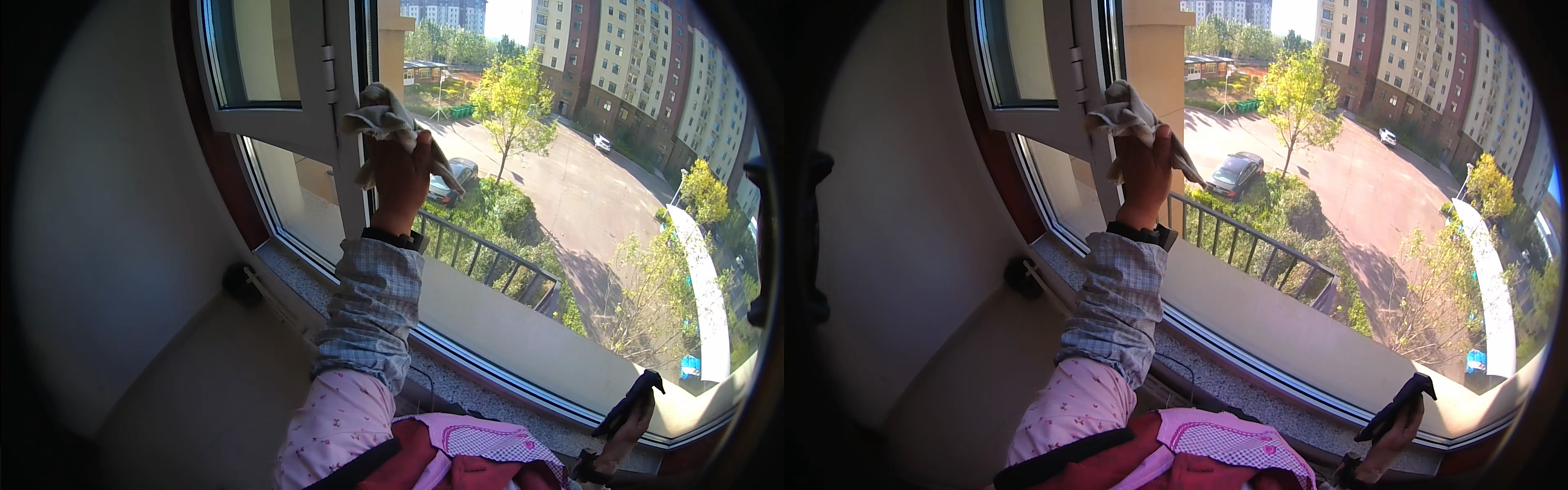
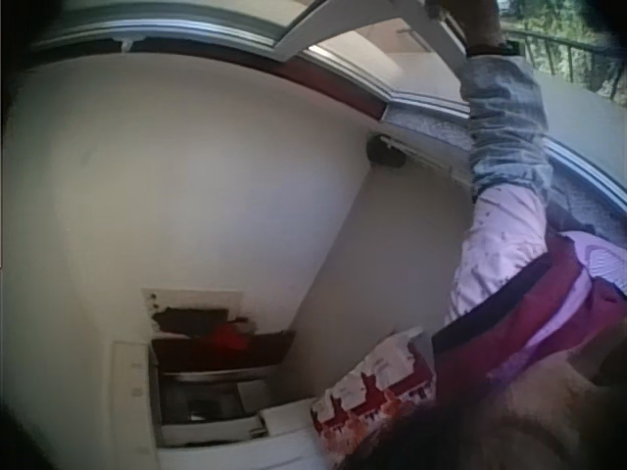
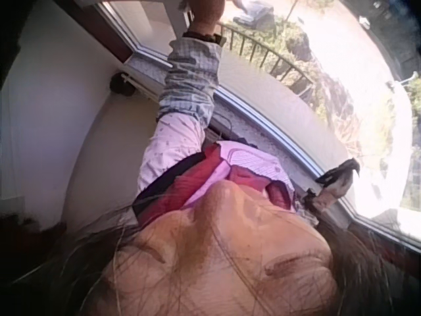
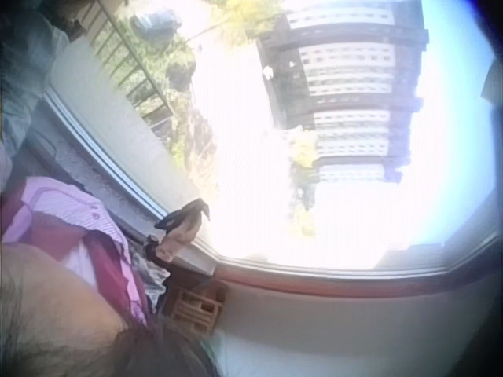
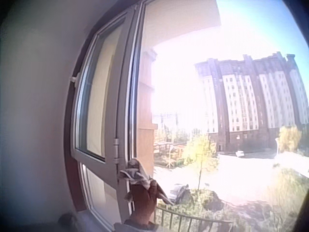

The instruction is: The person wipes a large window using two cloths, alternating between the left and right hands to clean different sections of the glass. They move systematically across the window surface, wiping the frame and glass repeatedly.

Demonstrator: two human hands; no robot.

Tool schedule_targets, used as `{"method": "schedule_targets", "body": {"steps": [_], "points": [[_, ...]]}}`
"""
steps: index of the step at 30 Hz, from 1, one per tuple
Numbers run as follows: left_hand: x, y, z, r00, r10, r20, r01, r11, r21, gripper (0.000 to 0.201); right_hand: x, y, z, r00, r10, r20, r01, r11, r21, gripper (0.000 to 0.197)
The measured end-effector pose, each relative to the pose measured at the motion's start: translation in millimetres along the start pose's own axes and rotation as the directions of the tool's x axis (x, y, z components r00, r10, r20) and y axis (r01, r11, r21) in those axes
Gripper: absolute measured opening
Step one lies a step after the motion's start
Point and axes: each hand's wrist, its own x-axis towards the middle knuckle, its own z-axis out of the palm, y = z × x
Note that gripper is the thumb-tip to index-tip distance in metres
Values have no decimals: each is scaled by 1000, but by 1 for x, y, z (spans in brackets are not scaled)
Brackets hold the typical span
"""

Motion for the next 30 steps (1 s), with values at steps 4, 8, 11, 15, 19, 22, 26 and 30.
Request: {"method": "schedule_targets", "body": {"steps": [4,8,11,15,19,22,26,30], "points": [[-122,-26,-19,966,-164,199,164,986,17,38,-4,-2,12,999,32,-24,-31,999,37,40],[-216,-17,-41,931,-238,276,210,969,127,35,-3,-4,30,997,80,2,-80,995,53,41],[-218,-4,-44,889,-306,342,277,952,131,33,-4,-9,42,991,24,131,-24,1000,-1,43],[-140,14,-30,928,-136,347,126,991,51,47,-7,-18,55,977,-16,213,20,1000,-16,42],[-80,20,-5,997,-28,71,41,982,-187,65,-9,-20,66,981,29,193,-24,999,-26,42],[-112,11,2,982,-167,88,176,980,-97,68,-10,-19,72,977,39,208,-29,998,-50,41],[-222,-9,-5,887,-417,199,393,907,149,52,-15,-19,78,978,81,194,-72,996,-56,40],[-325,-14,-23,676,-670,307,677,729,103,55,-23,-23,77,982,95,165,-83,994,-78,38]]}}
